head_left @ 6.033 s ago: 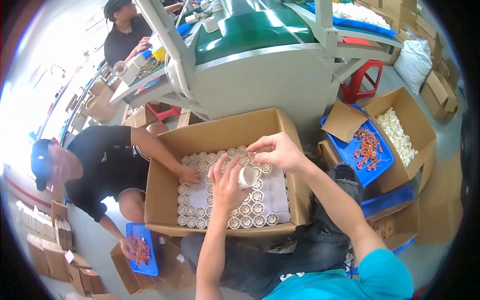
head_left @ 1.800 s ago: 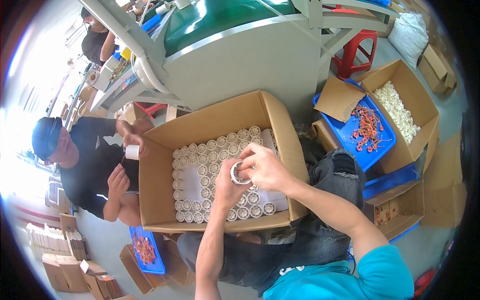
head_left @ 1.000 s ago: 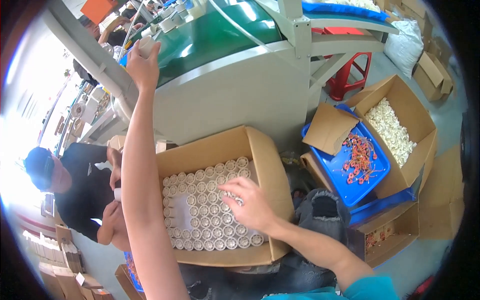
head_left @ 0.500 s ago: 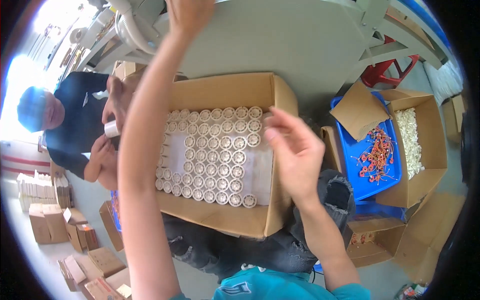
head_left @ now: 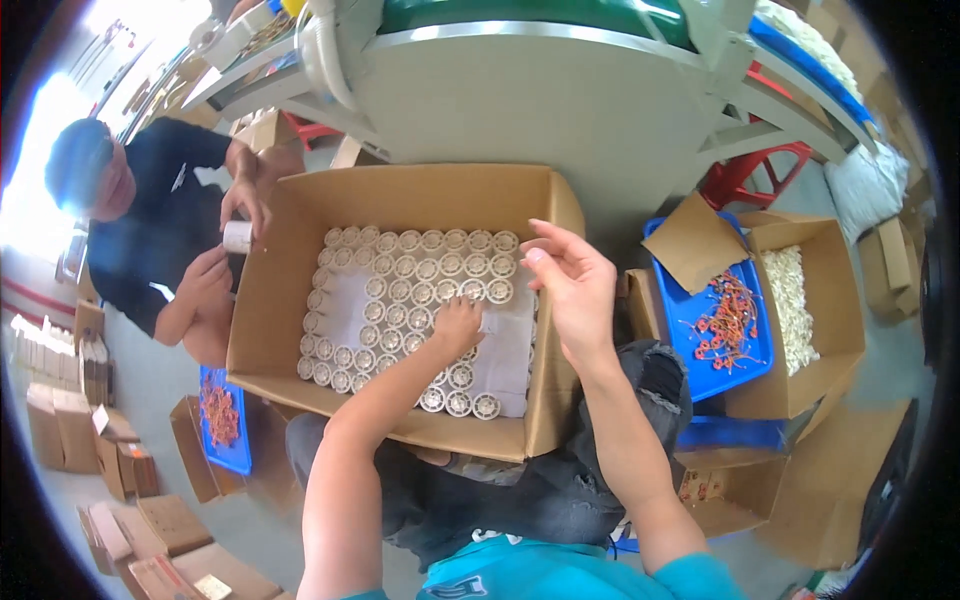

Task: The person assembles small parts by hand, placing red internal components into white cylindrical housings.

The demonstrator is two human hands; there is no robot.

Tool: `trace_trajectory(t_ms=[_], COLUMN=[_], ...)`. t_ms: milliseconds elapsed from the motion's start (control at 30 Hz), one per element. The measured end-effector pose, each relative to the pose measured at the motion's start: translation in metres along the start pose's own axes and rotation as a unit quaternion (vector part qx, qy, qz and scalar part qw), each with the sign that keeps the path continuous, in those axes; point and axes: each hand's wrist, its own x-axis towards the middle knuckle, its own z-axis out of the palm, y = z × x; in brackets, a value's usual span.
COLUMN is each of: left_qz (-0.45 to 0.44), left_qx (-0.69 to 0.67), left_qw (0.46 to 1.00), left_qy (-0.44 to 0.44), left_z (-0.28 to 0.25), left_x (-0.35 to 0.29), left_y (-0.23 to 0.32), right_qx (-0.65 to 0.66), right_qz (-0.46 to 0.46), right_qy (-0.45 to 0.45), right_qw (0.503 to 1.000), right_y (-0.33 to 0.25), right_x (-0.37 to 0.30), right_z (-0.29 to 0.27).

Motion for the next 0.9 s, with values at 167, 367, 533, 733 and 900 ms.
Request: trace_trajectory(t_ms=[167,367,533,733,900], left_qz=[0.011,-0.003,-0.045,-0.083,-0.054], left_qx=[0.105,-0.198,-0.712,-0.890,-0.896], left_qw=[0.994,0.974,0.694,0.448,0.437], left_qy=[-0.020,0.114,0.102,0.025,0.051], left_z=[0.024,-0.087,-0.154,-0.122,-0.128], left_x=[-0.003,-0.038,-0.096,-0.119,-0.123], left_y=[-0.013,0.005,0.026,0.006,0.016], right_qx=[-0.041,-0.087,-0.251,-0.579,-0.593], right_qz=[-0.047,-0.106,-0.138,0.006,0.086], right_qy=[-0.016,0.028,0.128,0.141,0.176], right_qw=[0.998,0.990,0.950,0.803,0.781], right_y=[0.025,-0.045,-0.079,-0.016,0.004], right_x=[0.007,0.005,0.004,-0.028,-0.054], right_z=[0.011,-0.039,-0.153,-0.249,-0.250])
